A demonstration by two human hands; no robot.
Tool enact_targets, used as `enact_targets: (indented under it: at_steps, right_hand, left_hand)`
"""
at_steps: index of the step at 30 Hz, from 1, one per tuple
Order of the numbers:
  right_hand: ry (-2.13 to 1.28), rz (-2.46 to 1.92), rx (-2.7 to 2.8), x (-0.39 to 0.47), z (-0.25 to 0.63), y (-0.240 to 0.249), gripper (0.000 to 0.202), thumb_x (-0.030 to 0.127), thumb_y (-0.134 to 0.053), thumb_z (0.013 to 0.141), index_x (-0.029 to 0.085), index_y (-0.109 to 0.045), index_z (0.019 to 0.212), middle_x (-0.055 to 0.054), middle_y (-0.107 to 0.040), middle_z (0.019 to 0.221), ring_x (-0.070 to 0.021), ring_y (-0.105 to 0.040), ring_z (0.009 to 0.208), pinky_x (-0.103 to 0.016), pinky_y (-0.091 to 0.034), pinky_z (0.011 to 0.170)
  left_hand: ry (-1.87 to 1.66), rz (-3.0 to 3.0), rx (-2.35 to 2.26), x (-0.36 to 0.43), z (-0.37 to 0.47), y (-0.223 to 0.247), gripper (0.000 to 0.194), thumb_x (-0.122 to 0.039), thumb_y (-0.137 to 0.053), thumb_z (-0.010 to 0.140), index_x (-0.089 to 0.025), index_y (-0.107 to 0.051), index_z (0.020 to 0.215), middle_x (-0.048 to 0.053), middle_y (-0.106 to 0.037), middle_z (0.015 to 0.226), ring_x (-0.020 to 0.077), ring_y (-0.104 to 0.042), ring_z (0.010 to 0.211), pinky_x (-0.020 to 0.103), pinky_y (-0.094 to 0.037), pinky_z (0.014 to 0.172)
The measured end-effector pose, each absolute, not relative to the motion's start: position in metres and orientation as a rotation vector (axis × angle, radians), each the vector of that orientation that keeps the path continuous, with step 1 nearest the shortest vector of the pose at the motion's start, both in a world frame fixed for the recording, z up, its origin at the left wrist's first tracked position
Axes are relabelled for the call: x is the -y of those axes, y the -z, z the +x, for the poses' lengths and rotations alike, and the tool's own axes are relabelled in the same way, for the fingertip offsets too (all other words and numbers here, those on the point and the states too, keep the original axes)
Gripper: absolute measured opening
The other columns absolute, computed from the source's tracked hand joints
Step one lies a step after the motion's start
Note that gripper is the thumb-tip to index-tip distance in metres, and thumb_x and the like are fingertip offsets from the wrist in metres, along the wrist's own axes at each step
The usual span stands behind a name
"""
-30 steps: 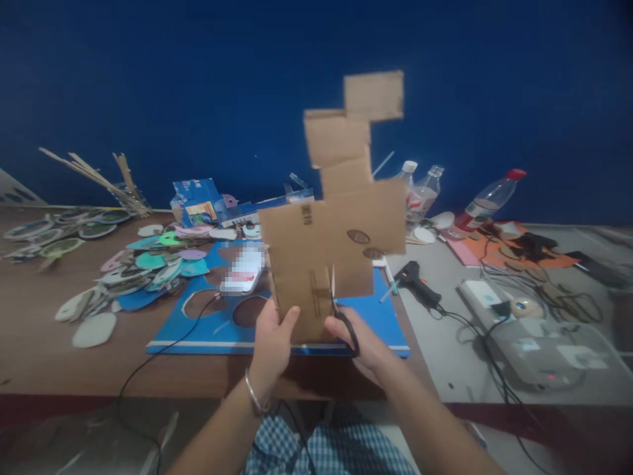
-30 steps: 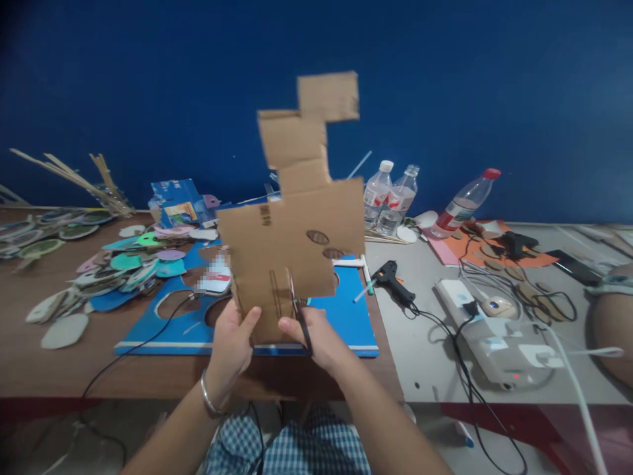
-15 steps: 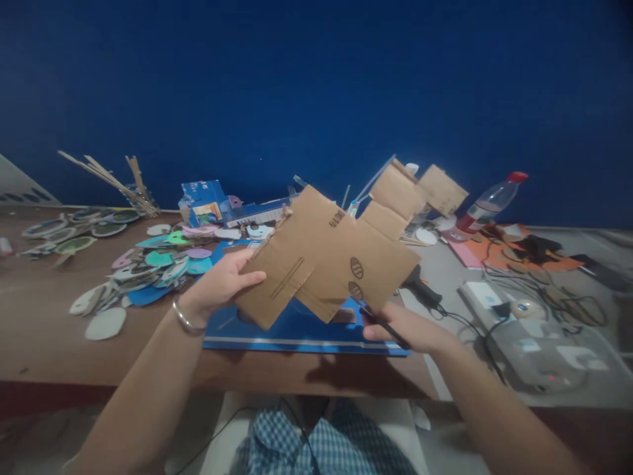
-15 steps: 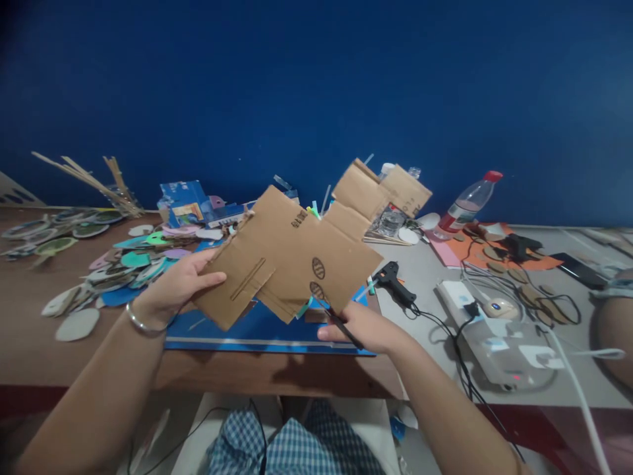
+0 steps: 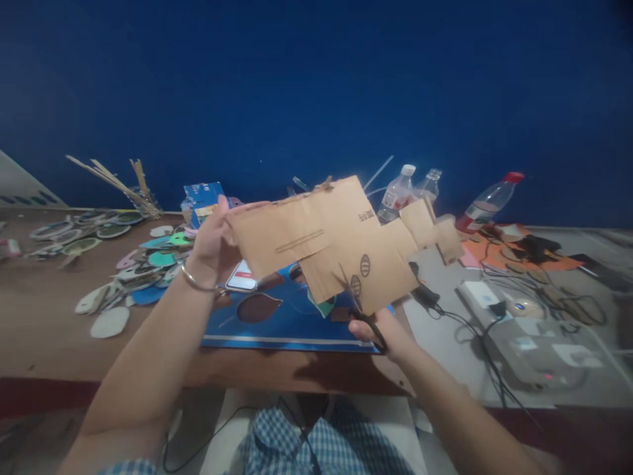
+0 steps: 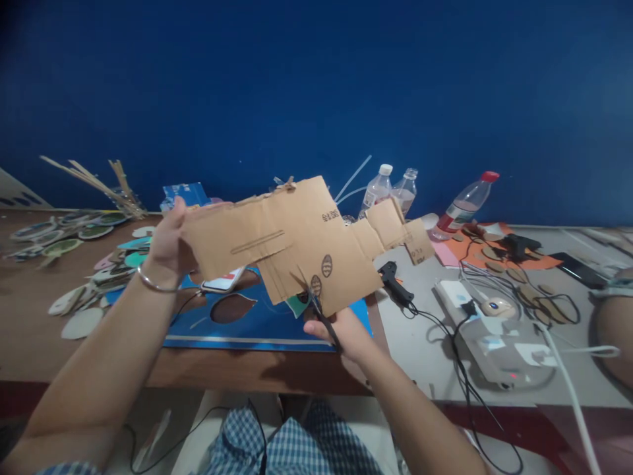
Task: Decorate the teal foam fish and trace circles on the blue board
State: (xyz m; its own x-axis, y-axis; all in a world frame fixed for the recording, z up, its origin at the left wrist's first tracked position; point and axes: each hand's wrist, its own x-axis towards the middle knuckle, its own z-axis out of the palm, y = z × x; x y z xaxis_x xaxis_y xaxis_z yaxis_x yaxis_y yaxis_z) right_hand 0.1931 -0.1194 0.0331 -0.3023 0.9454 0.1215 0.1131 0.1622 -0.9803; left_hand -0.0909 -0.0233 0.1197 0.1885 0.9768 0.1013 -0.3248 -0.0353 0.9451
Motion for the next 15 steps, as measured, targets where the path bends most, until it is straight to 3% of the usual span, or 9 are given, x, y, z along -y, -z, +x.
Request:
enact_targets:
  at_steps: [2, 5, 8, 11, 15]
  right_hand:
    - [-1.240, -1.042, 1.499, 0.123, 0.183, -0.035, 0.066, 0.055, -0.064, 0.066, 0.019, -0.053, 0.119, -0.012, -0.061, 0.113, -0.0294, -0.054, 0.106, -0.043, -0.041, 0.093]
    - [-1.219, -1.106, 1.419, 0.124, 0.169, -0.032, 0.060, 0.049, -0.067, 0.066, 0.019, -0.055, 0.116, -0.011, -0.062, 0.112, -0.0289, -0.055, 0.106, -0.043, -0.040, 0.095]
    - [-1.204, -1.070, 1.399, 0.121, 0.159, -0.026, 0.054, 0.045, -0.069, 0.065, 0.018, -0.058, 0.110, -0.010, -0.061, 0.115, -0.0276, -0.053, 0.110, -0.043, -0.036, 0.099]
    - [-1.208, -1.042, 1.395, 0.120, 0.155, -0.024, 0.049, 0.043, -0.068, 0.067, 0.019, -0.059, 0.109, -0.009, -0.060, 0.117, -0.0259, -0.052, 0.111, -0.042, -0.034, 0.101]
    - [-1.274, -1.110, 1.338, 0.124, 0.157, -0.027, 0.055, 0.043, -0.070, 0.065, 0.018, -0.057, 0.112, -0.009, -0.058, 0.119, -0.0257, -0.052, 0.111, -0.041, -0.035, 0.100]
  left_hand:
    - [-1.389, 1.005, -0.707, 0.030, -0.076, -0.105, 0.050, -0.055, -0.047, 0.077, -0.014, -0.063, 0.100, 0.011, -0.067, 0.099, 0.0249, -0.063, 0.087, 0.035, -0.051, 0.071]
    - [-1.165, 1.004, -0.776, 0.050, -0.046, -0.079, 0.035, -0.038, -0.064, 0.069, -0.012, -0.062, 0.093, 0.009, -0.068, 0.081, 0.0201, -0.063, 0.070, 0.028, -0.050, 0.057]
    - [-1.074, 1.124, -0.767, 0.071, -0.017, -0.064, 0.040, -0.039, -0.069, 0.063, -0.013, -0.061, 0.093, 0.006, -0.067, 0.073, 0.0154, -0.060, 0.056, 0.022, -0.043, 0.044]
    - [-1.041, 1.234, -0.954, 0.080, 0.000, -0.064, 0.034, -0.044, -0.064, 0.068, -0.010, -0.059, 0.066, 0.005, -0.061, 0.053, 0.0089, -0.049, 0.037, 0.019, -0.033, 0.035]
    - [-1.030, 1.405, -1.185, 0.082, 0.007, -0.070, 0.048, -0.047, -0.055, 0.076, -0.011, -0.054, 0.044, 0.003, -0.049, 0.035, 0.0057, -0.039, 0.030, 0.019, -0.029, 0.035]
